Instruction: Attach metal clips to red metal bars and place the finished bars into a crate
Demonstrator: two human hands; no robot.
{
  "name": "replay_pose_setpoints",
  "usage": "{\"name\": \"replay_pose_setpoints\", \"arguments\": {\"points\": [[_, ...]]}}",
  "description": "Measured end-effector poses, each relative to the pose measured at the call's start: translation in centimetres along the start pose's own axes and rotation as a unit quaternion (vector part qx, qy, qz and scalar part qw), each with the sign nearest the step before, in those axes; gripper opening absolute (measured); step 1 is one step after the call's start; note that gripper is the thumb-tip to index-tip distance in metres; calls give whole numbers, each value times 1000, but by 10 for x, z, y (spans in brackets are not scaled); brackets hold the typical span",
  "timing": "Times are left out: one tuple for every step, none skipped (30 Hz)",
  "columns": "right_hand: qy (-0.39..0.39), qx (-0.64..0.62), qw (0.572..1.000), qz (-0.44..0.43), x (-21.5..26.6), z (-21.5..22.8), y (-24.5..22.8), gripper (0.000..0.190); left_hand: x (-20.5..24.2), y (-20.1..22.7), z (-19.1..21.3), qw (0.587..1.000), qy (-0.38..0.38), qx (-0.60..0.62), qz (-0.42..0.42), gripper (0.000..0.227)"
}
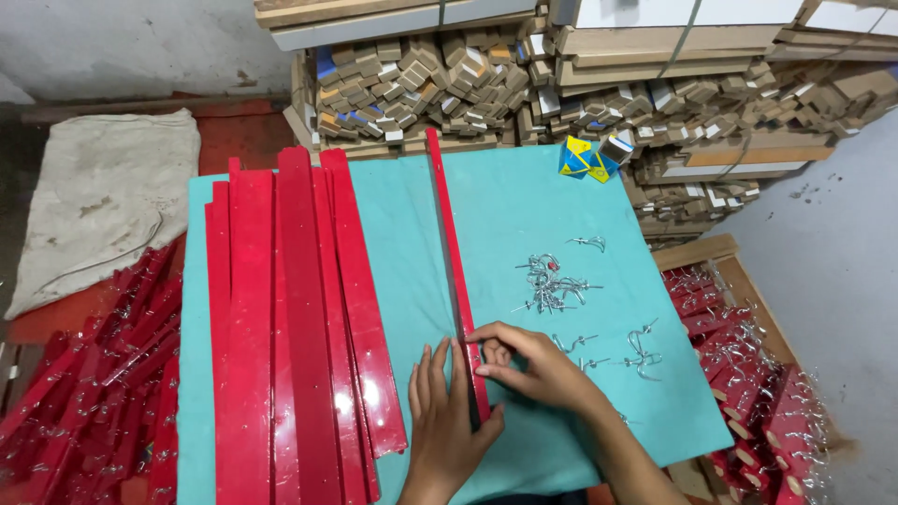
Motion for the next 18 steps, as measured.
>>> {"name": "replay_pose_setpoints", "arguments": {"points": [[-2, -1, 1000, 2, -5, 2, 1, 33, 0, 0, -1, 1000, 1, -2, 2, 97], [-8, 14, 999, 45, -8, 4, 2, 21, 1, 0, -2, 1000, 8, -10, 2, 96], [-15, 30, 996, 88, -12, 7, 2, 12, 1, 1, -3, 1000, 16, -17, 3, 96], [-12, 28, 996, 88, -13, 6, 4, 12, 2, 0, -3, 1000, 13, -18, 0, 96], [-3, 33, 994, 101, -14, 5, 6, 9, 2, 0, -3, 1000, 19, -25, -1, 95], [5, 39, 993, 114, -15, 6, 7, 9, 1, 1, -4, 999, 26, -30, -3, 94], [9, 39, 993, 114, -16, 0, 8, 9, 3, -2, -3, 999, 25, -30, -7, 94], [18, 40, 993, 113, -15, -1, 8, 10, 2, -3, -4, 999, 28, -34, -6, 96], [27, 41, 993, 111, -14, -3, 8, 12, 1, -3, -5, 999, 30, -39, -4, 99], [31, 44, 993, 109, -12, -6, 13, 12, -1, -3, -7, 999, 29, -34, -9, 99], [53, 58, 988, 133, -10, -10, 16, 17, -2, -2, -9, 998, 39, -44, -6, 101], [71, 69, 983, 157, -9, -17, 20, 25, -1, -3, -10, 997, 48, -56, 2, 104], [71, 70, 983, 154, -7, -24, 25, 25, 1, -3, -10, 997, 47, -53, 2, 104], [115, 85, 975, 169, -6, -28, 29, 28, 0, -4, -11, 997, 48, -56, 1, 107], [158, 99, 965, 184, -6, -33, 33, 31, 0, -5, -12, 997, 48, -59, -1, 110], [156, 100, 965, 184, -6, -36, 35, 31, -1, -6, -12, 997, 50, -58, 0, 110], [183, 112, 962, 171, -5, -40, 37, 32, -2, -7, -13, 998, 33, -51, -4, 115], [206, 121, 958, 159, -4, -45, 39, 32, 0, -9, -12, 999, 16, -46, -3, 119]]}}
Point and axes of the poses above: each hand's wrist, its own x-axis away from the middle knuckle, its own z-axis out of the back of the hand, y = z × x, the point moved 1 cm from there along -x, towards the middle knuckle, and after that the axes turned 14 degrees about -x, right-handed, at the moved point
